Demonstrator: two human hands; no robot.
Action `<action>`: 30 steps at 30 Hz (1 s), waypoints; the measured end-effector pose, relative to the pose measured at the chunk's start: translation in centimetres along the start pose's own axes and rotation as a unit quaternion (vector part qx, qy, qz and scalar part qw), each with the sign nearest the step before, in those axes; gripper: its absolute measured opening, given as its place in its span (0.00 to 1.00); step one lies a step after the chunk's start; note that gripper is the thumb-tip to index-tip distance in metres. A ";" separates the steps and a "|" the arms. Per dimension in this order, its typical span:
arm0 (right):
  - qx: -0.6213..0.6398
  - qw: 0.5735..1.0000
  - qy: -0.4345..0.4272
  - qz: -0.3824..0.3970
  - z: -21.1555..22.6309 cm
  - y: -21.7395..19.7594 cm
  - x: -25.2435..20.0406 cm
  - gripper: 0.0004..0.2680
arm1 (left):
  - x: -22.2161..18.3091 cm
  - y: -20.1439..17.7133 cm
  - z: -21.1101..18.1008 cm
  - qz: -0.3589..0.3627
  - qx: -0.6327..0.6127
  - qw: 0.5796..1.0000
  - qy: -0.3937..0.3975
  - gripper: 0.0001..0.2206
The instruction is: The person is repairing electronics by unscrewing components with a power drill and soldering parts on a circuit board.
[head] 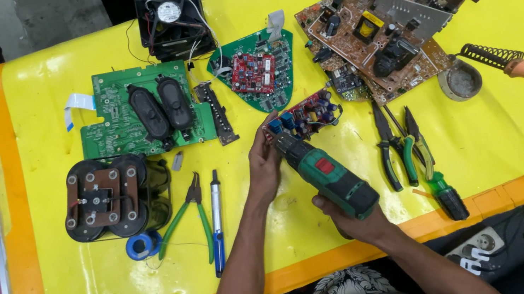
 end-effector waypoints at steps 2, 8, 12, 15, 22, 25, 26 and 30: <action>0.029 0.999 -0.012 -0.007 -0.5 0.0 0.4 0.09 | 0.1 -0.4 0.5 -0.009 -0.032 0.999 -0.036 0.22; 0.070 0.993 -0.089 -0.021 4.7 -2.7 1.9 0.14 | 0.5 -0.6 0.2 -0.026 -0.156 0.982 -0.101 0.24; 0.056 0.986 0.151 0.039 -0.6 -4.1 -3.5 0.10 | 0.9 -1.4 0.8 -0.028 -0.204 0.966 -0.156 0.25; 0.068 0.994 0.077 0.040 1.0 -3.5 -2.8 0.10 | 0.8 -1.1 0.1 -0.041 -0.194 0.967 -0.159 0.23; 0.067 0.985 0.141 0.071 2.7 -2.9 -1.4 0.07 | 0.8 -1.3 0.5 -0.027 -0.212 0.967 -0.141 0.21; 0.056 0.976 0.201 0.067 2.1 -2.8 -1.5 0.08 | 0.9 -1.6 1.0 -0.024 -0.234 0.961 -0.143 0.21; 0.057 0.973 0.213 0.063 2.1 -2.8 -1.3 0.09 | 0.9 -1.6 1.0 -0.024 -0.230 0.962 -0.143 0.21; 0.055 0.977 0.197 0.064 2.1 -2.6 -1.0 0.10 | 0.9 -1.7 1.1 -0.019 -0.230 0.963 -0.137 0.21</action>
Point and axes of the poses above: each hand's wrist, its own x-axis towards the middle knuckle, its own y-axis out of the palm, z = x × y, the point moved 3 cm from there along x, towards the middle knuckle, and after that the axes turned 9 degrees about -y, right-handed, at the moved point
